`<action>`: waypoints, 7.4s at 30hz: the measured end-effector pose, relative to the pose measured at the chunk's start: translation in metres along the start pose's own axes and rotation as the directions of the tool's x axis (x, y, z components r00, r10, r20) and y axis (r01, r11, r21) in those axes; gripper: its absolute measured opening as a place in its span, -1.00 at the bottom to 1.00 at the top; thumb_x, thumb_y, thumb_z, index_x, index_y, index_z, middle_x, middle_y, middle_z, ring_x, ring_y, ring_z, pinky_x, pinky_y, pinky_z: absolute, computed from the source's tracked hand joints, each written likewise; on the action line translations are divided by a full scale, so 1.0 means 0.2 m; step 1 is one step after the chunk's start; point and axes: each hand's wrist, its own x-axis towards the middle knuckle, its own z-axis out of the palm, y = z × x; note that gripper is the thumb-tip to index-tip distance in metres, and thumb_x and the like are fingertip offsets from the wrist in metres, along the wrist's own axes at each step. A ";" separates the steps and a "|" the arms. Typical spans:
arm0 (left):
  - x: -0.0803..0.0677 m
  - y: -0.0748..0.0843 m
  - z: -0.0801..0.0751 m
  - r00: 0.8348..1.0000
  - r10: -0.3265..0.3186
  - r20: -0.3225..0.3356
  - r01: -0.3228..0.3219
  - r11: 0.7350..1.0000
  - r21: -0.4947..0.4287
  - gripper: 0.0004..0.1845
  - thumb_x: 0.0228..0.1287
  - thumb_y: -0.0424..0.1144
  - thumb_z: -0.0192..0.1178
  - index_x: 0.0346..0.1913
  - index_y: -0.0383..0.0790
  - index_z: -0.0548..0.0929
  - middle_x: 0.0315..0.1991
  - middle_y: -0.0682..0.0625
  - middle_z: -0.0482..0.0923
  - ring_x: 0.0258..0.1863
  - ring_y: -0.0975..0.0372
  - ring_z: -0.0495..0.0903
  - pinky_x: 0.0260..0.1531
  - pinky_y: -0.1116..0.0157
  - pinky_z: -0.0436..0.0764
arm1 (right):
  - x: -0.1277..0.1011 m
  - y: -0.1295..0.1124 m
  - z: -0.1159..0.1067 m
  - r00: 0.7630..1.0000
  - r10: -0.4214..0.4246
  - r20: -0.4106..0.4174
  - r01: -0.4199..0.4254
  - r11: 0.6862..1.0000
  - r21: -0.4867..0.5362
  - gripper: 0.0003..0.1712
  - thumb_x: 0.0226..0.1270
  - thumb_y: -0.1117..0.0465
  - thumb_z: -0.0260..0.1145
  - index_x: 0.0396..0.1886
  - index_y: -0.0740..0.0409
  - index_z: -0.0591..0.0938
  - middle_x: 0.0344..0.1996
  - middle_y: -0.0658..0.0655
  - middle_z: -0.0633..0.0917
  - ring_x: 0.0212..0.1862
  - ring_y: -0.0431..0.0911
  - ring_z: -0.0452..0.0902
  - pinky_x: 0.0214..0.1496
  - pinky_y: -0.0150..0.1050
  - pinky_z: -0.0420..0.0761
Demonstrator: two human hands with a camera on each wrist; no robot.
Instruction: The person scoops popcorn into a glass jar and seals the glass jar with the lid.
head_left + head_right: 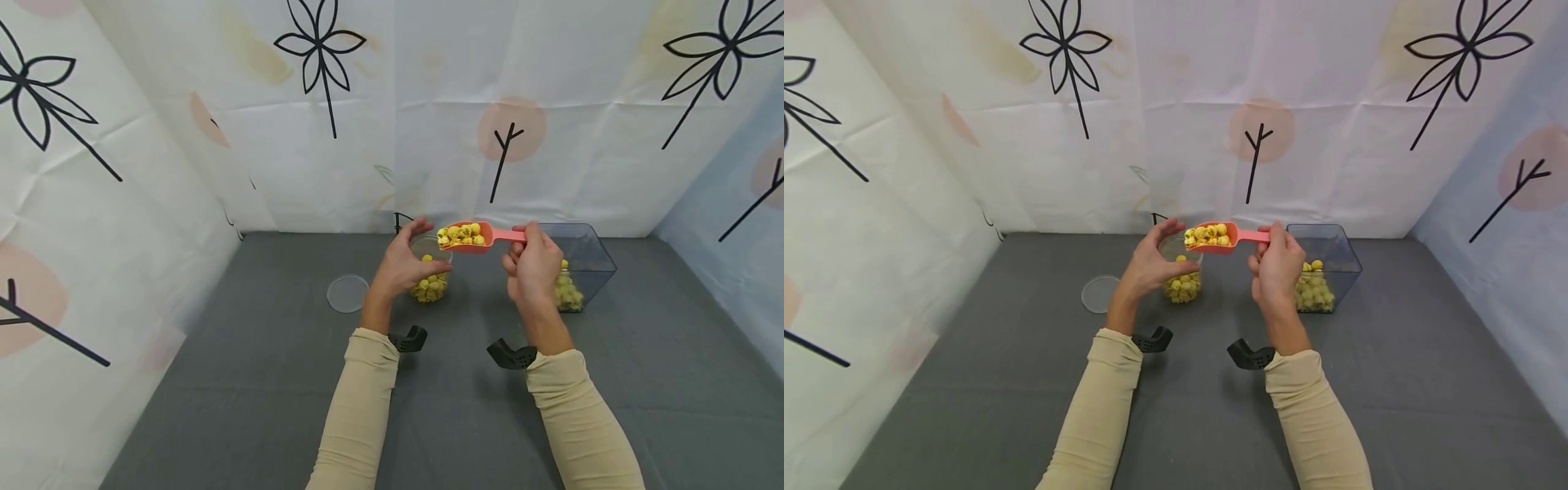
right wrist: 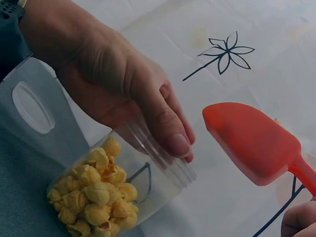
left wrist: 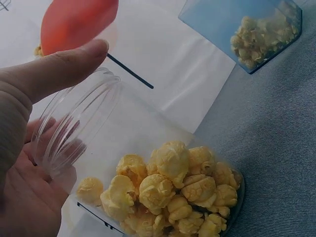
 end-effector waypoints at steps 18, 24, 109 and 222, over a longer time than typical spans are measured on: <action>0.00 -0.04 0.02 0.999 0.044 -0.007 -0.044 0.999 -0.009 -0.05 0.16 -0.17 0.51 0.56 -0.10 0.21 0.43 0.10 0.42 0.50 0.17 0.30 0.49 -0.06 0.32 | -0.01 0.06 -0.02 1.000 -0.002 -0.020 0.000 0.994 -0.111 -0.62 0.65 0.00 0.06 -0.21 0.21 0.60 -0.67 -0.04 0.37 -0.78 -0.22 -0.02 -0.72 -0.39 0.07; 0.00 -0.04 0.01 0.999 0.046 0.006 -0.046 0.999 -0.012 -0.04 0.17 -0.16 0.50 0.57 -0.14 0.20 0.46 0.01 0.41 0.51 0.14 0.29 0.49 -0.09 0.30 | -0.02 0.04 -0.02 1.000 -0.002 -0.011 0.001 0.989 -0.147 -0.65 0.61 0.01 0.14 -0.23 0.19 0.64 -0.64 -0.03 0.40 -0.75 -0.23 0.04 -0.73 -0.43 0.11; 0.07 0.36 0.24 0.975 0.212 0.066 -0.215 0.976 0.043 0.00 0.22 0.05 0.46 0.61 0.00 0.14 0.56 0.15 0.18 0.58 0.26 0.17 0.52 0.01 0.31 | 0.01 -0.46 -0.25 0.953 -0.302 -0.020 0.296 0.944 -0.143 -0.74 0.44 0.13 0.36 -0.27 0.28 0.74 -0.68 0.04 0.56 -0.74 -0.19 0.10 -0.67 -0.41 0.09; 0.33 0.23 0.94 0.985 0.048 0.166 -0.054 0.998 0.032 0.21 0.00 -0.01 0.61 0.64 0.12 0.03 0.65 0.06 -0.07 0.60 0.14 0.11 0.48 0.09 0.38 | 0.27 -0.38 -0.50 0.974 0.075 0.214 0.195 0.211 -0.958 -0.35 0.68 -0.16 -0.21 -0.03 0.23 0.64 -0.46 0.09 0.57 -0.51 -0.04 0.34 -0.48 -0.19 0.36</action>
